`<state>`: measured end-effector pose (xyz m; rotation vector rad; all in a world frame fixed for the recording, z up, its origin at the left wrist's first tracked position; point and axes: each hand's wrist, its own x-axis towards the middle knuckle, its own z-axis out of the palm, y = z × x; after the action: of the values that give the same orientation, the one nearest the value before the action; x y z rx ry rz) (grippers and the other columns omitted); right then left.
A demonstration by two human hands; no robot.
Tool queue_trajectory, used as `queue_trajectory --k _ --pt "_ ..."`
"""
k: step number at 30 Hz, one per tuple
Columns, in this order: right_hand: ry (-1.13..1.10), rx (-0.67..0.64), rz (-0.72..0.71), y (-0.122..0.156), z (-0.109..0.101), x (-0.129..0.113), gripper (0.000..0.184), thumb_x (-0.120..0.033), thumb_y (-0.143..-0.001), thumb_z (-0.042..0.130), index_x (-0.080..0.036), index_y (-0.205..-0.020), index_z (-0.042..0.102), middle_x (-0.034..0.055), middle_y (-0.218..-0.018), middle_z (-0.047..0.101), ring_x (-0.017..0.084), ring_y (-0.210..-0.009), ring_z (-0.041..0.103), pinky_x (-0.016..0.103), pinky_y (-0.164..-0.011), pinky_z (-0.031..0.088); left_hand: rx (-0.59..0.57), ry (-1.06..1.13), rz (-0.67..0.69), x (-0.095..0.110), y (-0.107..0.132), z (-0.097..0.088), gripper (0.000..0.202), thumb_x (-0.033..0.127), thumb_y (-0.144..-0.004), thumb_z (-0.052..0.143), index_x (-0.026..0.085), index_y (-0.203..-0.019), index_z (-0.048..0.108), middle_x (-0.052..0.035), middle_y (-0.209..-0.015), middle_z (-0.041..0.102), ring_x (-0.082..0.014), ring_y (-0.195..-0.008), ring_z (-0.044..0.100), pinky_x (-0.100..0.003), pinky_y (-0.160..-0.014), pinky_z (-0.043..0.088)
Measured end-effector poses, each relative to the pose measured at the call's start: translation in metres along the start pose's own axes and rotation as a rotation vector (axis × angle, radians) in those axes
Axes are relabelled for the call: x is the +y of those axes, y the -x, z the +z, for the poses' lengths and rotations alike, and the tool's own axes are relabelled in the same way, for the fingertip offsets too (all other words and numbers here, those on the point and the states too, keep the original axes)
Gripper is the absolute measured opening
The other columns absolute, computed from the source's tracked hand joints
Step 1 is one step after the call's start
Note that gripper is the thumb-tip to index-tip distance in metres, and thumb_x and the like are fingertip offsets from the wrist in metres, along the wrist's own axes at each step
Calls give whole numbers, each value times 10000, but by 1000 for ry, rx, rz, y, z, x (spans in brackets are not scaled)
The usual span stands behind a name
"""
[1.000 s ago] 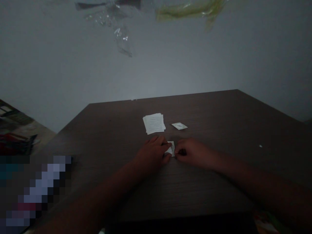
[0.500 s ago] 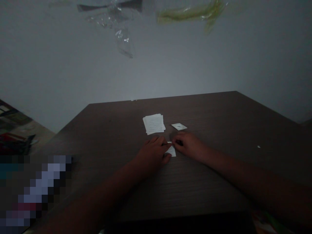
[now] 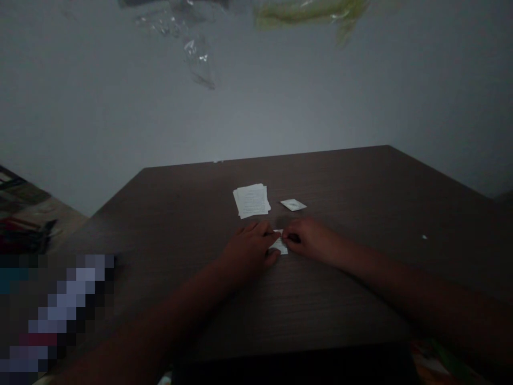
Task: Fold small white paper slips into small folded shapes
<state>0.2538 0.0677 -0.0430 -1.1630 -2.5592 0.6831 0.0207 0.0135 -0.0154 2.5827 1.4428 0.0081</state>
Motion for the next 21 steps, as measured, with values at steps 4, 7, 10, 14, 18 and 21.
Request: queue_trajectory --k 4,7,10,14,18,21 --pt "-51 -81 -25 8 -3 -6 211 -91 -1039 791 -232 -927 902 59 -946 888 217 -822 759 331 -790 493 12 10 -4 1 1 -3 419 259 -1184 776 217 -1598 830 -138 -1476 825 -373 -1413 781 -536 -1250 642" --pt "-79 -126 -37 13 -4 -8 219 -82 -1028 791 -228 -929 921 58 -937 890 214 -812 772 331 -797 504 -10 14 1 0 1 -3 437 262 -1183 773 203 -1614 819 -155 -1502 814 -372 -1424 780 -525 -1258 638" --pt "-127 -133 -29 14 -4 -6 224 -67 -1021 790 -227 -948 929 50 -944 897 215 -819 786 327 -793 506 1 9 1 -1 1 -2 426 275 -1173 780 213 -1591 831 -149 -1467 819 -375 -1396 789 -515 -1235 648" --pt "-160 -34 21 7 -3 3 230 -70 -1055 765 -220 -994 929 54 -971 905 221 -856 803 326 -812 521 -9 1 7 -2 0 0 452 265 -1192 749 198 -1636 804 -159 -1496 809 -386 -1422 774 -562 -1260 642" --pt "-73 62 34 -3 -1 10 212 -80 -1072 763 -205 -993 915 73 -993 894 230 -902 795 328 -843 513 -19 -10 -2 -3 -2 1 466 313 -1197 765 220 -1652 798 -155 -1514 811 -385 -1418 782 -562 -1257 656" --pt "-11 105 24 -9 1 13 207 -109 -1090 763 -214 -979 902 73 -972 871 229 -884 758 332 -835 485 -11 -26 6 -2 -2 0 465 320 -1201 769 230 -1656 799 -146 -1506 818 -381 -1431 780 -546 -1262 659"
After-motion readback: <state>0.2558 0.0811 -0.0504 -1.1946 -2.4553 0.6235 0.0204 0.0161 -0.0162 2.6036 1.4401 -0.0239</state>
